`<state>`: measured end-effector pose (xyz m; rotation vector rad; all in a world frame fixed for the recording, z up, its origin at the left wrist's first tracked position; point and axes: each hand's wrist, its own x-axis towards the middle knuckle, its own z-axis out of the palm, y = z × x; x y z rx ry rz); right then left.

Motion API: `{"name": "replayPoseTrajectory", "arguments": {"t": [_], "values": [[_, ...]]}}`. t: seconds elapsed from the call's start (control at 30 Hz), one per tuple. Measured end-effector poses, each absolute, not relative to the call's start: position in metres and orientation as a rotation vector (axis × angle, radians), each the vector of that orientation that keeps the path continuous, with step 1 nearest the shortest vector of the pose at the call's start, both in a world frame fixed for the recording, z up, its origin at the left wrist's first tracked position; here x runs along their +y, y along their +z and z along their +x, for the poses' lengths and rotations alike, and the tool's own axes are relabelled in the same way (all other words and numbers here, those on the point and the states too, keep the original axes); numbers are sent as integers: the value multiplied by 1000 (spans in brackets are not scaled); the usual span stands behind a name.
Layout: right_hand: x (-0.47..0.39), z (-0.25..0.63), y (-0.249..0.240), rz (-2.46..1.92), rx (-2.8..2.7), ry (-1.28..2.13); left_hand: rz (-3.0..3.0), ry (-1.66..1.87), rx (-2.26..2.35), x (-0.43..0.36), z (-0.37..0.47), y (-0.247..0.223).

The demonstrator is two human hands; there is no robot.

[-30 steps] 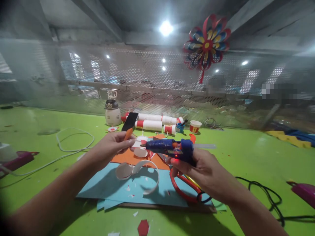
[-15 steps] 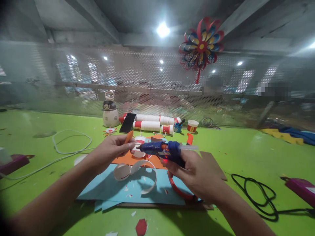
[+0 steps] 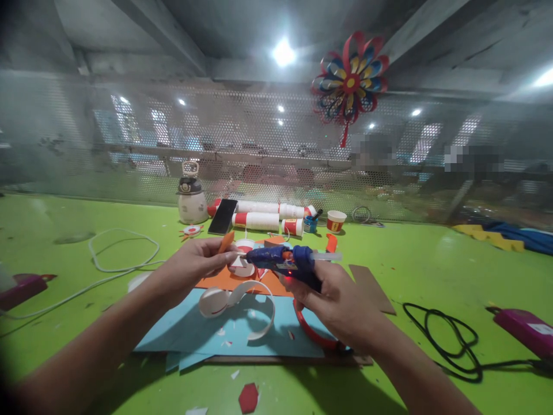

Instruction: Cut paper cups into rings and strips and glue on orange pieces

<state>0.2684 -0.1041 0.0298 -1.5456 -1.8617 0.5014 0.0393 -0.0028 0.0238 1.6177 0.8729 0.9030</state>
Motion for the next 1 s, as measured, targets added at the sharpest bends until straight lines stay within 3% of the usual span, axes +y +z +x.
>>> {"name": "replayPoseTrajectory", "arguments": {"t": [1.0], "values": [[-108, 260, 38, -1540, -1859, 417, 1664, 900, 902, -4, 38, 23]]}}
